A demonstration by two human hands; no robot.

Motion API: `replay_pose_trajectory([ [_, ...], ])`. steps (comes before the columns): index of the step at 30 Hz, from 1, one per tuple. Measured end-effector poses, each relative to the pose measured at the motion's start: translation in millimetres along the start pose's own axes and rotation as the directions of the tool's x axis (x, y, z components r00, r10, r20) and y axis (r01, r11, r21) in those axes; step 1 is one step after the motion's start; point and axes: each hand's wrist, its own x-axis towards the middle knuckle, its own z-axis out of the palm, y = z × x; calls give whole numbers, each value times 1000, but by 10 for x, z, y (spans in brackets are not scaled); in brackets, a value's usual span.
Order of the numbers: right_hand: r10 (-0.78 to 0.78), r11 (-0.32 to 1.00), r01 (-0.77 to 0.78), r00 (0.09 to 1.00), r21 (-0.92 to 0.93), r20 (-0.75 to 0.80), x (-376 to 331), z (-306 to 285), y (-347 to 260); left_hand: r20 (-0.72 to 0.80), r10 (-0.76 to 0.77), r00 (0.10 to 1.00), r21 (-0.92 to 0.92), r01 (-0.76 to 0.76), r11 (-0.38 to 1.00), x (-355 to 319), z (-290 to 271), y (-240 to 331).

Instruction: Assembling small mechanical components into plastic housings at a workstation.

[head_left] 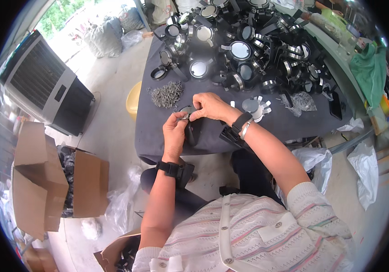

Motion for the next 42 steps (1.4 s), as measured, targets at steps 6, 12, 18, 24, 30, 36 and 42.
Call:
replay_pose_trajectory([
  [6, 40, 997, -37, 998, 66, -45, -287, -351, 150, 20, -7, 1000, -3, 7, 1000, 25, -35, -45],
  [12, 65, 889, 23, 982, -457, 177, -661, -310, -42, -74, -194, 978, -21, 193, 981, -49, -26, 117],
  [18, 107, 924, 11, 953, -383, 284, -504, -432, -16, -173, -175, 969, 22, 181, 983, -23, 18, 144],
  [24, 152, 963, -97, 966, -251, 211, -313, -552, -176, -244, -84, 966, 4, 88, 996, 5, -5, 68],
  [30, 140, 851, -148, 989, 503, 55, -304, -341, -88, -175, -90, 980, -85, 76, 993, 4, -75, 54],
  [36, 0, 855, -15, 1000, 519, 30, -426, -26, -274, 16, -134, 991, -119, 135, 984, 7, -187, 95],
  [42, -199, 926, 254, 957, 279, -210, -379, 203, -216, 41, -123, 992, -138, 128, 982, 41, -214, 43],
])
